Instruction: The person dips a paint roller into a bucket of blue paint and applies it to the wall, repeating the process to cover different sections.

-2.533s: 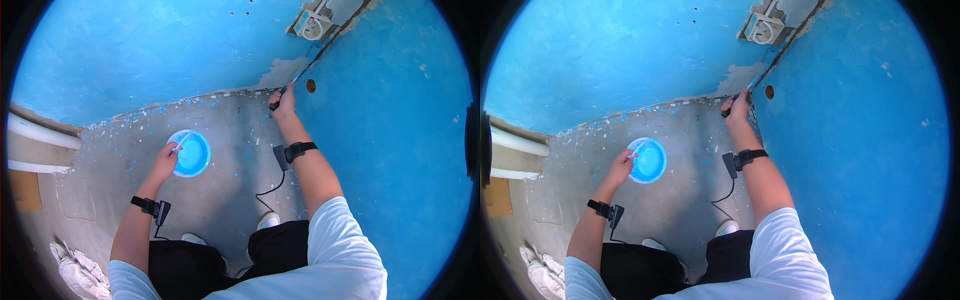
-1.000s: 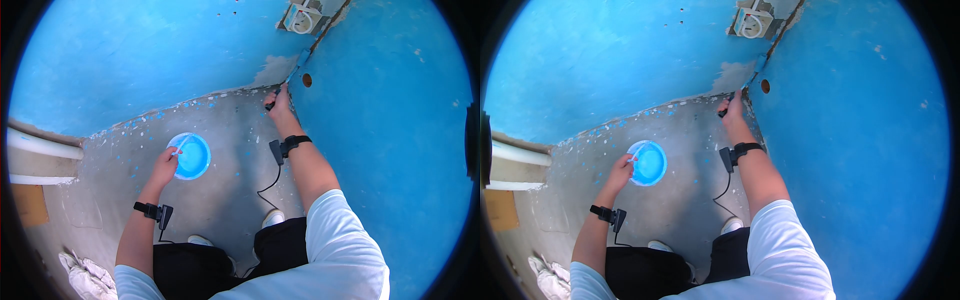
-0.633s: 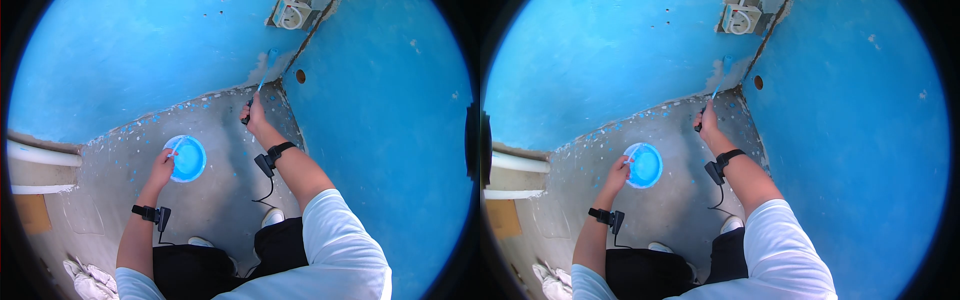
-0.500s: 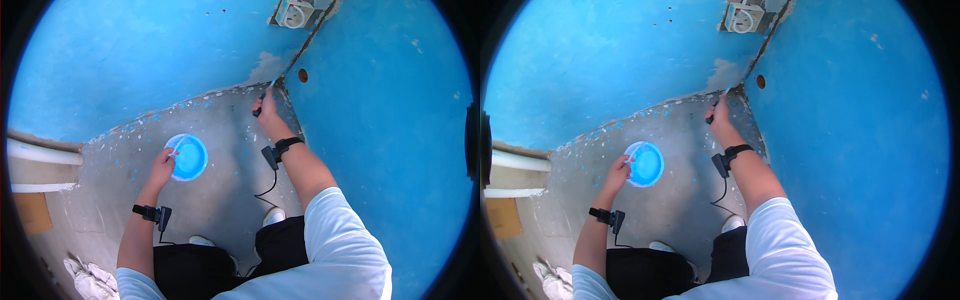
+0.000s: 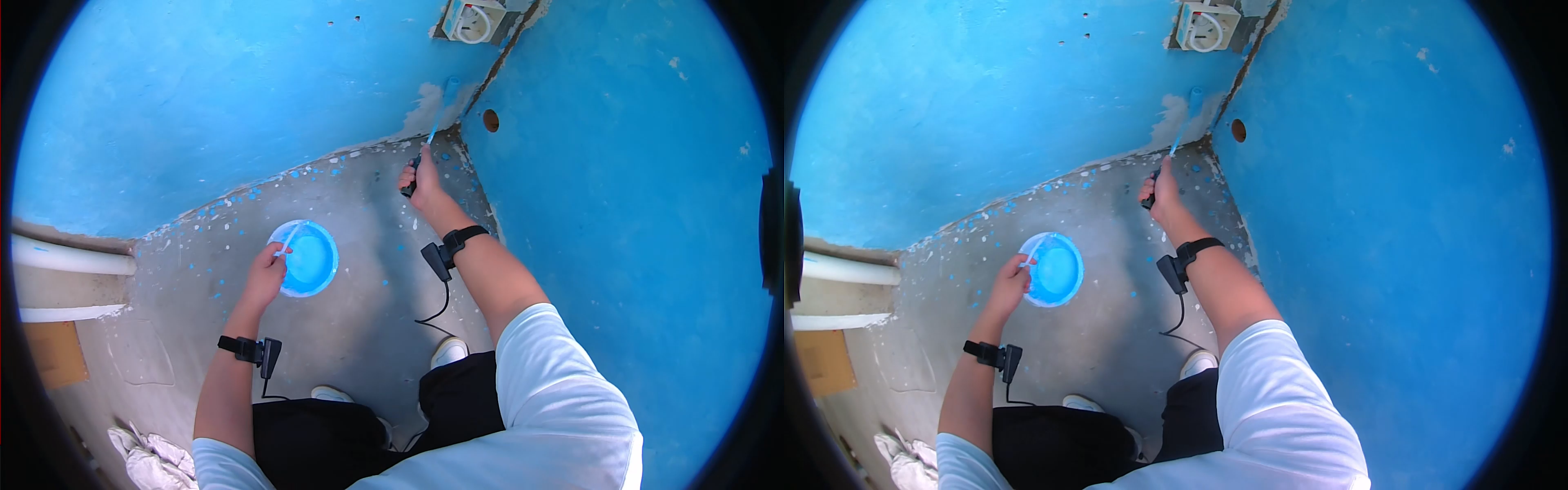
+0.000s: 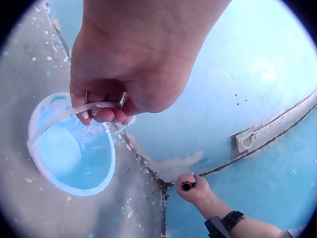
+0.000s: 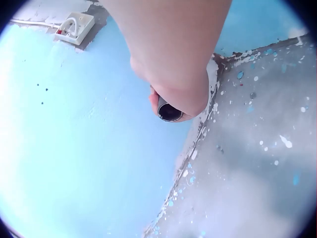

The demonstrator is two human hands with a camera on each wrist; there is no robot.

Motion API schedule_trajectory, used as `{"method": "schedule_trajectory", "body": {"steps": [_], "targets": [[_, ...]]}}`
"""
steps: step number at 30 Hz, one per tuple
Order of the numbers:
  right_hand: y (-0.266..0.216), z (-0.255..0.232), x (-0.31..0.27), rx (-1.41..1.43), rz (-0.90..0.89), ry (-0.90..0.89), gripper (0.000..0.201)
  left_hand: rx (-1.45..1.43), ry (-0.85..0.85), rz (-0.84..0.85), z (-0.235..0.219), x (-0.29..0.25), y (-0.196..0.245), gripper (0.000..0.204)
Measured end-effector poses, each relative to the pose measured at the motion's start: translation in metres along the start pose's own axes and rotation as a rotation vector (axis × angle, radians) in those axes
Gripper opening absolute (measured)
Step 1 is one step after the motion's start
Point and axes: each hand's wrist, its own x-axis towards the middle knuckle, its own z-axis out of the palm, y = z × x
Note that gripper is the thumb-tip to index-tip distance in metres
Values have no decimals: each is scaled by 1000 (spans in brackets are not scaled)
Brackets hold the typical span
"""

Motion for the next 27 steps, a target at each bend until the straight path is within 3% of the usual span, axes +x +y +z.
{"method": "schedule_trajectory", "body": {"steps": [2,4,7,14,20,22,27], "targets": [[-21,-6,10,1,9,6,53,10,3,8,0,-2,3,17],[-51,-13,24,173,-31,-56,52,40,13,3,0,-2,2,16],[-55,-22,23,151,-41,-32,53,7,4,8,-1,-1,-3,15],[14,-8,2,10,43,-38,51,-37,21,-3,2,1,-2,15],[43,-9,-4,-346,-180,132,49,-35,11,-17,-2,0,-2,14],[31,-23,12,-514,-449,244,53,-27,-9,25,-4,0,-6,14],[-7,-49,18,-686,-520,290,53,-34,4,9,-1,-2,1,15]]}}
